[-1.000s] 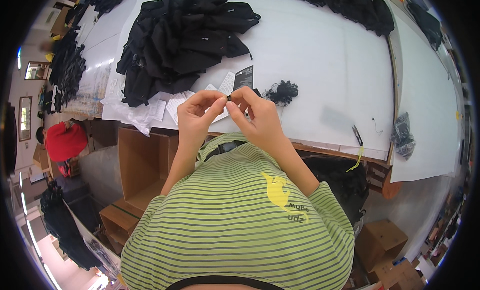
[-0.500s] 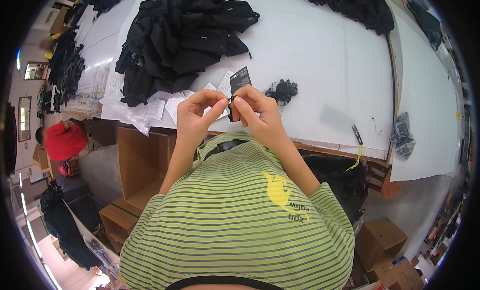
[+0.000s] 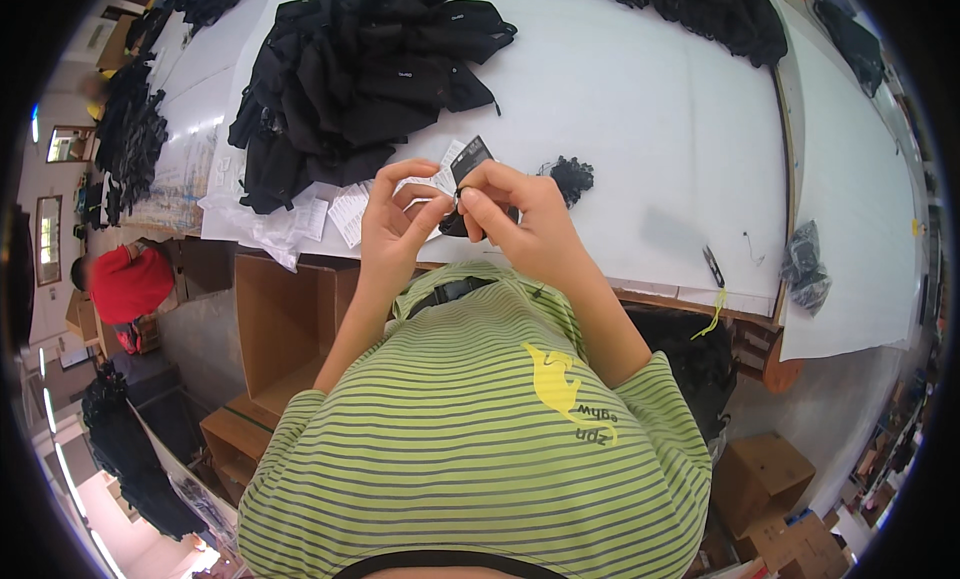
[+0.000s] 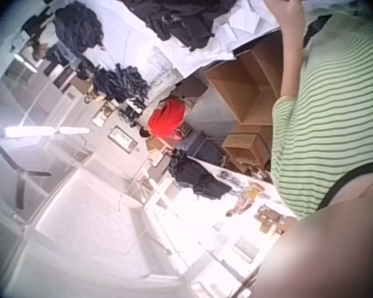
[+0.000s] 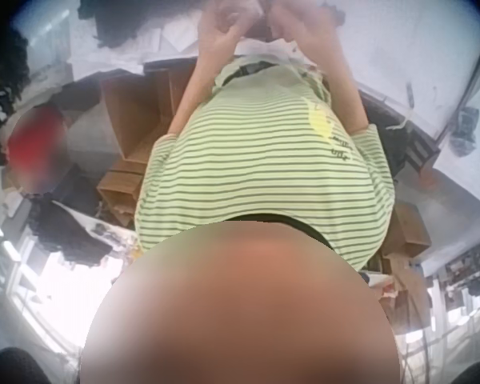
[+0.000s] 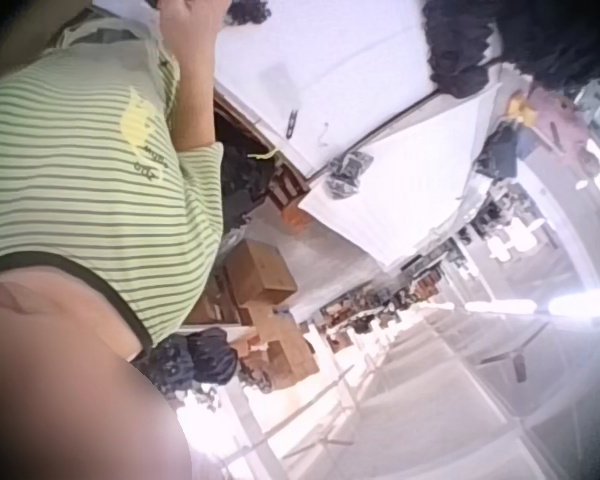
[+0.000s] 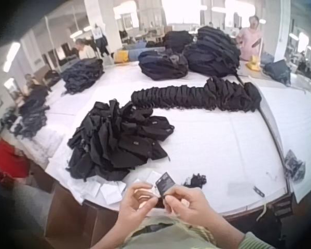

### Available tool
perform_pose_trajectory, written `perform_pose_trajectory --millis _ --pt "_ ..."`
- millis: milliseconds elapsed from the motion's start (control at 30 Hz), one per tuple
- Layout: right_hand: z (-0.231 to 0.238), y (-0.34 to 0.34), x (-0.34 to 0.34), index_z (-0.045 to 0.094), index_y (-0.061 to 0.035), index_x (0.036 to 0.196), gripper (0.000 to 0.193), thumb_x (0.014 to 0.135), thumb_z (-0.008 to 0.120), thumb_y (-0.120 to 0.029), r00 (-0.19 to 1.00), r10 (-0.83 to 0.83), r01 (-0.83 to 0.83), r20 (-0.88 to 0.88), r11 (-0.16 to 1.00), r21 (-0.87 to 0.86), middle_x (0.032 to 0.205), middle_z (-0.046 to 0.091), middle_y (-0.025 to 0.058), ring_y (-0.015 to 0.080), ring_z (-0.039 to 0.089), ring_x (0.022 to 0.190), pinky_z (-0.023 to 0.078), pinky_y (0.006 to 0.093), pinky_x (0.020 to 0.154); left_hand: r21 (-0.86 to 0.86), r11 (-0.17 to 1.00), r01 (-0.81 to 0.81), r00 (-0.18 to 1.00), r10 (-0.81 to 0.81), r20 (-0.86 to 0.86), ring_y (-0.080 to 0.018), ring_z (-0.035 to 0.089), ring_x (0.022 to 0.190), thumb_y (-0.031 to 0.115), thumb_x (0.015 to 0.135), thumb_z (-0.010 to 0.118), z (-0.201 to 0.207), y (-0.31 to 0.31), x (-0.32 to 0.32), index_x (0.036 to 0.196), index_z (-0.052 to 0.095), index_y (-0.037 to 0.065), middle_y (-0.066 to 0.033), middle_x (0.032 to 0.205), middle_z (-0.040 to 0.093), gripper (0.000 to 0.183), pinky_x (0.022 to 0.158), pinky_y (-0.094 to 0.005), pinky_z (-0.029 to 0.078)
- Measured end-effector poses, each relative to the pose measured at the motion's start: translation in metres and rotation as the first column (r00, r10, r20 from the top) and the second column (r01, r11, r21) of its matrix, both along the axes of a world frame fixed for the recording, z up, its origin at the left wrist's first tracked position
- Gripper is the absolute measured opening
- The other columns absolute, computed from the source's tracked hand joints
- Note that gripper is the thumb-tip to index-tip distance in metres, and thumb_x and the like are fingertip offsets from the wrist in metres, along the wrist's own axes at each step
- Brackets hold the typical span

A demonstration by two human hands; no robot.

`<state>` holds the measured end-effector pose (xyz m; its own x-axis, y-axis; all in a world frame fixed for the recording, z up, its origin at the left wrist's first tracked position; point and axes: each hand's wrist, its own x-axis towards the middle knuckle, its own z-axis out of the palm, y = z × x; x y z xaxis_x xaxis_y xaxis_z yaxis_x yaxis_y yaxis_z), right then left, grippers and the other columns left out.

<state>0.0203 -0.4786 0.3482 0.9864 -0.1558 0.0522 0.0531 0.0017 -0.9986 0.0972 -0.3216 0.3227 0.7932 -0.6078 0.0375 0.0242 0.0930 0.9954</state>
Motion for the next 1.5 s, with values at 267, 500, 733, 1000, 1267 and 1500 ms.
perform_pose_trajectory --millis 267,500,733,1000,1267,1500 --pt "0.016 0.001 0.017 0.055 -0.0006 0.084 0.014 0.09 0.049 -0.013 0.98 0.119 -0.178 0.161 0.886 0.429 0.072 0.059 0.0048 0.0107 0.056 0.066 0.042 0.0228 0.063 0.072 0.99 0.119 0.977 -0.104 -0.188 -0.0198 0.054 0.109 0.008 0.085 0.063 -0.044 0.006 -0.023 0.115 0.053 -0.003 -0.012 0.113 0.058 0.033 0.096 -0.0323 0.039" --pt "0.006 0.006 0.023 0.051 -0.0036 0.084 0.019 0.09 0.045 -0.02 0.97 -0.081 -0.114 0.228 0.68 0.725 0.072 0.054 0.0059 0.0166 0.058 0.069 0.042 0.0263 0.066 0.067 0.984 0.168 0.984 -0.172 0.05 -0.0143 0.059 0.096 0.01 0.082 0.068 -0.06 -0.018 -0.028 0.107 0.06 -0.003 -0.0076 0.101 0.066 0.029 0.088 -0.0284 0.043" --pt "0.004 -0.02 0.019 0.052 -0.0078 0.085 0.017 0.092 0.043 -0.021 0.928 -0.256 -0.117 0.271 0.491 0.864 0.071 0.055 0.0051 0.0144 0.051 0.074 0.04 0.0252 0.072 0.105 0.991 0.081 0.996 -0.076 -0.054 -0.0088 0.057 0.08 0.009 0.079 0.071 -0.087 -0.011 -0.019 0.093 0.061 -0.001 -0.0029 0.084 0.064 0.02 0.076 -0.024 0.044" --pt "-0.011 -0.041 0.011 0.054 -0.0086 0.085 0.016 0.092 0.044 -0.019 0.907 -0.366 -0.048 0.209 0.403 0.914 0.07 0.057 0.0043 0.0139 0.047 0.071 0.038 0.0254 0.069 0.258 0.95 0.177 0.984 -0.171 -0.046 -0.0059 0.051 0.077 0.011 0.081 0.07 -0.073 0.002 -0.014 0.092 0.061 0.0 0.0002 0.082 0.06 0.018 0.073 -0.0226 0.041" --pt "-0.018 -0.049 0.005 0.055 -0.0065 0.086 0.016 0.092 0.046 -0.018 0.892 -0.416 0.008 0.176 0.404 0.915 0.071 0.057 0.0048 0.0141 0.048 0.071 0.038 0.0246 0.068 0.407 0.89 0.206 0.952 -0.279 0.127 -0.0095 0.052 0.062 0.018 0.083 0.068 -0.067 -0.002 -0.01 0.093 0.06 -0.002 -0.0074 0.069 0.062 0.024 0.058 -0.0255 0.042" --pt "-0.015 -0.066 -0.015 0.058 -0.0035 0.093 0.02 0.092 0.046 -0.019 0.85 -0.507 0.4 0.143 0.798 0.45 0.074 0.056 0.0034 0.0106 0.051 0.078 0.037 0.0233 0.071 0.351 0.924 0.153 0.969 -0.21 0.131 -0.0101 0.05 0.053 0.018 0.083 0.067 -0.043 0.003 -0.016 0.09 0.061 -0.002 -0.0107 0.061 0.057 0.022 0.051 -0.0265 0.039"
